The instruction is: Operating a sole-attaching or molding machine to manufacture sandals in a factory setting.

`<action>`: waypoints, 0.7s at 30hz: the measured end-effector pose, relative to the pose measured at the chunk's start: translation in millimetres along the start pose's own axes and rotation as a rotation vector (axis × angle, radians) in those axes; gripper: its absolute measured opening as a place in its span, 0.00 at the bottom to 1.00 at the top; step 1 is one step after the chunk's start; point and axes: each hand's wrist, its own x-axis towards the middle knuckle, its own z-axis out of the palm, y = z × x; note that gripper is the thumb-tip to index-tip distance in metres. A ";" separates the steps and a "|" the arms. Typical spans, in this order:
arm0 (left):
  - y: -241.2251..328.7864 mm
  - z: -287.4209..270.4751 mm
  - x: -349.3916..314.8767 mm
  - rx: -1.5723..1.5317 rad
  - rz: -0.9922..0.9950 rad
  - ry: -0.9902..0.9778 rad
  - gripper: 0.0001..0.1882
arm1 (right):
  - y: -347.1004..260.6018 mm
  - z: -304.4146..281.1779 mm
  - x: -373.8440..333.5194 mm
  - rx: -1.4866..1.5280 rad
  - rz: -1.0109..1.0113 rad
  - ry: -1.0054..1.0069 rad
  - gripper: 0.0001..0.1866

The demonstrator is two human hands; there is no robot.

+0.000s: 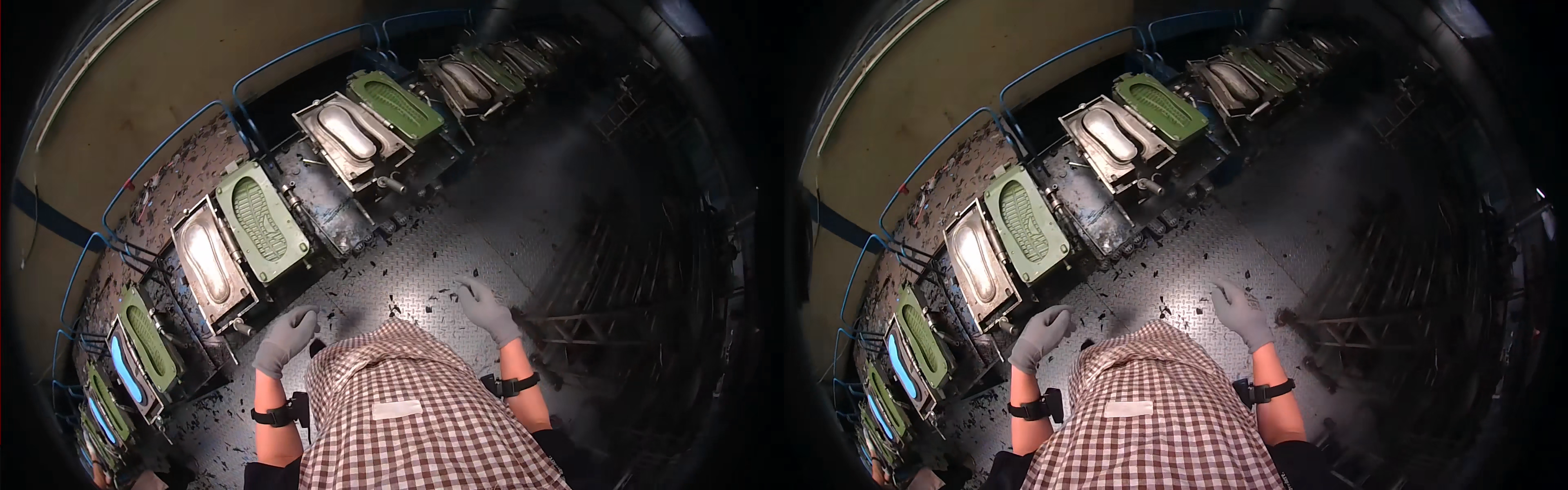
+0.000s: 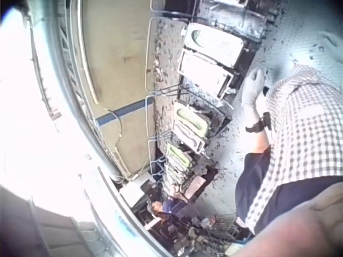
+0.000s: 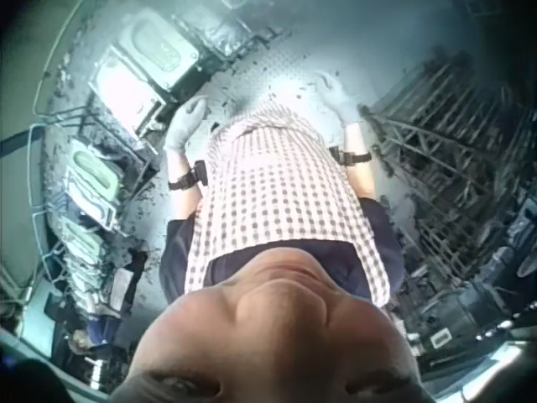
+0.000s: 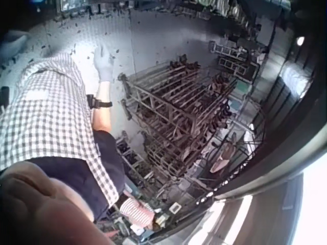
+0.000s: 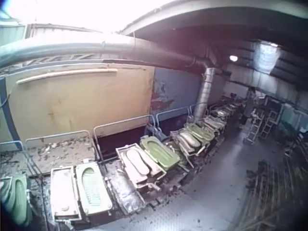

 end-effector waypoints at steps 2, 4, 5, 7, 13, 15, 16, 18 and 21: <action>53.5 42.7 46.0 0.258 0.206 0.069 0.21 | 30.2 -59.5 -0.6 0.035 0.022 0.152 0.22; 120.4 90.7 86.6 0.492 0.379 0.123 0.21 | 54.5 -115.1 -6.7 0.226 0.107 0.331 0.20; 142.8 110.2 109.1 0.477 0.454 0.106 0.22 | 72.6 -134.0 -5.1 0.227 0.114 0.347 0.20; 182.5 149.5 164.3 0.458 0.602 0.045 0.22 | 112.6 -163.8 0.4 0.465 0.301 0.481 0.18; 395.3 251.5 275.2 0.341 0.639 -0.115 0.18 | 183.7 -268.9 47.6 0.286 0.283 0.685 0.17; 495.5 271.9 278.3 -0.022 0.365 -0.625 0.12 | 189.7 -319.8 70.5 0.331 0.377 0.776 0.18; 530.5 291.6 302.5 0.051 0.771 -0.741 0.08 | 203.2 -343.2 76.0 0.370 0.458 0.765 0.18; 582.4 329.9 335.3 -0.544 1.202 -1.072 0.16 | 201.7 -387.8 98.8 0.414 0.597 0.688 0.19; 711.8 387.8 348.2 -0.842 1.694 -1.613 0.18 | 227.6 -424.5 102.2 0.273 0.561 0.860 0.19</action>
